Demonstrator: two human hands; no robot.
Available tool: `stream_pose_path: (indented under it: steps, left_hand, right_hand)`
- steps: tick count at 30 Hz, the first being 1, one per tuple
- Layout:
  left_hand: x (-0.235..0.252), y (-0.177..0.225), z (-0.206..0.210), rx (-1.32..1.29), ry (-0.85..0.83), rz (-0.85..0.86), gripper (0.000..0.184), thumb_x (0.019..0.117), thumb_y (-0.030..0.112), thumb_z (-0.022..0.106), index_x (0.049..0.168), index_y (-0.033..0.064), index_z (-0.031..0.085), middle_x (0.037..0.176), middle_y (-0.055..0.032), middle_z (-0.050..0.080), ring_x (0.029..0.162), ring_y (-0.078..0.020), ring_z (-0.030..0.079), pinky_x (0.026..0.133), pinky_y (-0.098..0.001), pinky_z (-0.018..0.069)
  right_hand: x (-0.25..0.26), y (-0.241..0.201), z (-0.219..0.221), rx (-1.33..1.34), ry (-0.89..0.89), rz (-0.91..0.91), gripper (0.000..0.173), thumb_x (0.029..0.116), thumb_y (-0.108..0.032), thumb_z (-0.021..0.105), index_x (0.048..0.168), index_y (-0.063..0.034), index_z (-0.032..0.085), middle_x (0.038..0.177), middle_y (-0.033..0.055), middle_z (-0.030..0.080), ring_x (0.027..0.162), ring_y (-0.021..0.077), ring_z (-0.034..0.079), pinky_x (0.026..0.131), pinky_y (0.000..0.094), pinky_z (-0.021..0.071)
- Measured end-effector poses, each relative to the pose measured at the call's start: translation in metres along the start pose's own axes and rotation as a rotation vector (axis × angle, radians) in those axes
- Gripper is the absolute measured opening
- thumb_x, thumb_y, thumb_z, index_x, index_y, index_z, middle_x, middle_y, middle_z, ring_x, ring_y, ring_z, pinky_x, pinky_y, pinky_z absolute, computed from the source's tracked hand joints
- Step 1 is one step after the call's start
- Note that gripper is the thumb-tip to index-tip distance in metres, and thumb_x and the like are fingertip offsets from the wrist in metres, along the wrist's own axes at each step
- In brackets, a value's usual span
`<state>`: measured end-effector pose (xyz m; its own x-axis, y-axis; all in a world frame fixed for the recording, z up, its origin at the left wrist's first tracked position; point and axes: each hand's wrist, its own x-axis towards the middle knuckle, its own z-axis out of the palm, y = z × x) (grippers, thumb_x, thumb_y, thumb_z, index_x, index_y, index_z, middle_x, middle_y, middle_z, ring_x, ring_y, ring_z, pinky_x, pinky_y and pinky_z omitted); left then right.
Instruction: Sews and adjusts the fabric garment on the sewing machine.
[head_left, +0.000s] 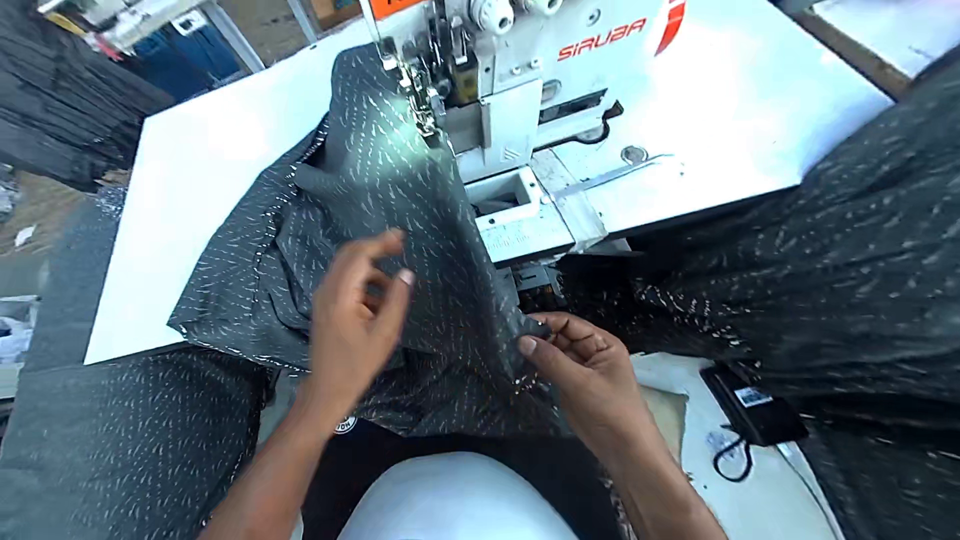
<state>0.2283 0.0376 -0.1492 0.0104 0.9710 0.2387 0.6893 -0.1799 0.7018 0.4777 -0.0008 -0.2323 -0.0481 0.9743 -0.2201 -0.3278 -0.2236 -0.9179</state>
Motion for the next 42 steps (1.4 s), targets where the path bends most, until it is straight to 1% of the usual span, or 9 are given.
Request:
stream_pose_path:
  steps: [2, 4, 7, 9, 14, 19, 24, 34, 42]
  left_hand:
    - [0.019, -0.027, -0.019, 0.215, 0.075, -0.065, 0.06, 0.0932, 0.031, 0.075, 0.144, 0.0109, 0.052, 0.135, -0.0098, 0.06, 0.082, -0.0178, 0.066, 0.064, -0.038, 0.0569]
    - [0.024, -0.047, -0.021, 0.204, 0.027, -0.171, 0.071, 0.0858, 0.039, 0.083, 0.14, 0.0079, 0.051, 0.125, -0.0116, 0.064, 0.075, -0.022, 0.064, 0.064, -0.0456, 0.0559]
    - [0.016, -0.063, -0.01, 0.169, 0.004, -0.132, 0.039, 0.0879, 0.035, 0.082, 0.112, 0.0093, 0.066, 0.086, -0.0029, 0.068, 0.059, -0.0145, 0.059, 0.054, -0.0378, 0.0529]
    - [0.014, -0.062, -0.014, 0.101, 0.076, -0.079, 0.019, 0.0916, 0.027, 0.078, 0.099, 0.0115, 0.07, 0.075, 0.003, 0.067, 0.058, -0.007, 0.06, 0.053, -0.0266, 0.052]
    - [0.012, -0.067, -0.031, -0.068, 0.217, -0.086, 0.013, 0.0898, 0.018, 0.079, 0.097, 0.0102, 0.072, 0.075, 0.0032, 0.068, 0.057, -0.0048, 0.061, 0.049, -0.0209, 0.0516]
    - [0.013, -0.069, -0.038, 0.101, 0.176, -0.027, 0.016, 0.1023, 0.024, 0.064, 0.104, 0.0101, 0.072, 0.081, 0.0038, 0.068, 0.058, -0.0022, 0.059, 0.052, -0.02, 0.0511]
    - [0.014, -0.067, -0.04, 0.357, 0.168, 0.095, 0.029, 0.1076, 0.028, 0.053, 0.102, 0.0059, 0.071, 0.082, -0.0029, 0.066, 0.064, -0.0077, 0.059, 0.061, -0.0266, 0.0505]
    - [0.016, -0.065, -0.046, 0.471, 0.139, 0.208, 0.035, 0.1088, 0.027, 0.048, 0.097, 0.0036, 0.071, 0.083, -0.0077, 0.066, 0.073, -0.0164, 0.063, 0.065, -0.0355, 0.0523]
    - [0.021, -0.069, -0.044, 0.424, 0.102, 0.172, 0.029, 0.1059, 0.03, 0.056, 0.098, 0.007, 0.072, 0.08, -0.0024, 0.066, 0.067, -0.0086, 0.059, 0.061, -0.0278, 0.0493]
  right_hand:
    - [0.007, 0.002, 0.001, -0.009, -0.022, 0.063, 0.028, 0.0862, -0.008, 0.075, 0.114, -0.0045, 0.075, 0.09, 0.0141, 0.074, 0.073, 0.0174, 0.07, 0.067, 0.03, 0.0611]
    - [0.013, 0.005, 0.003, -0.032, -0.049, 0.09, 0.025, 0.0881, -0.008, 0.072, 0.113, -0.0042, 0.076, 0.091, 0.0136, 0.075, 0.075, 0.0177, 0.071, 0.068, 0.031, 0.0614]
    - [0.02, 0.013, 0.004, -0.064, -0.075, 0.049, 0.013, 0.0889, -0.012, 0.072, 0.099, -0.0056, 0.078, 0.083, 0.0111, 0.073, 0.069, 0.0152, 0.068, 0.063, 0.0291, 0.0586]
    - [0.021, 0.016, 0.003, -0.07, -0.077, -0.001, 0.011, 0.0888, -0.013, 0.072, 0.097, -0.0067, 0.078, 0.083, 0.0107, 0.072, 0.068, 0.0153, 0.067, 0.062, 0.0291, 0.058]
    - [0.017, 0.017, 0.0, -0.063, -0.131, -0.167, 0.015, 0.0932, -0.019, 0.073, 0.104, -0.0099, 0.078, 0.091, 0.0074, 0.074, 0.075, 0.0119, 0.069, 0.067, 0.0251, 0.0589]
    - [0.009, 0.016, 0.001, -0.082, -0.124, -0.21, 0.012, 0.0917, -0.016, 0.075, 0.101, -0.0094, 0.079, 0.084, 0.0068, 0.074, 0.067, 0.011, 0.068, 0.062, 0.0242, 0.059]
    - [0.002, 0.008, 0.004, -0.082, -0.108, -0.271, 0.01, 0.0907, -0.016, 0.077, 0.097, -0.0088, 0.08, 0.08, 0.0046, 0.074, 0.063, 0.0082, 0.067, 0.058, 0.0225, 0.0577]
    - [-0.004, -0.004, 0.008, -0.03, -0.108, -0.393, 0.008, 0.0918, -0.016, 0.076, 0.098, -0.0114, 0.078, 0.083, 0.0007, 0.074, 0.067, 0.0055, 0.068, 0.061, 0.0204, 0.0589]
    - [0.002, 0.014, 0.0, -0.068, -0.104, -0.216, 0.009, 0.0939, -0.019, 0.071, 0.098, -0.0109, 0.073, 0.076, 0.0053, 0.067, 0.06, 0.0098, 0.062, 0.055, 0.0231, 0.0546]
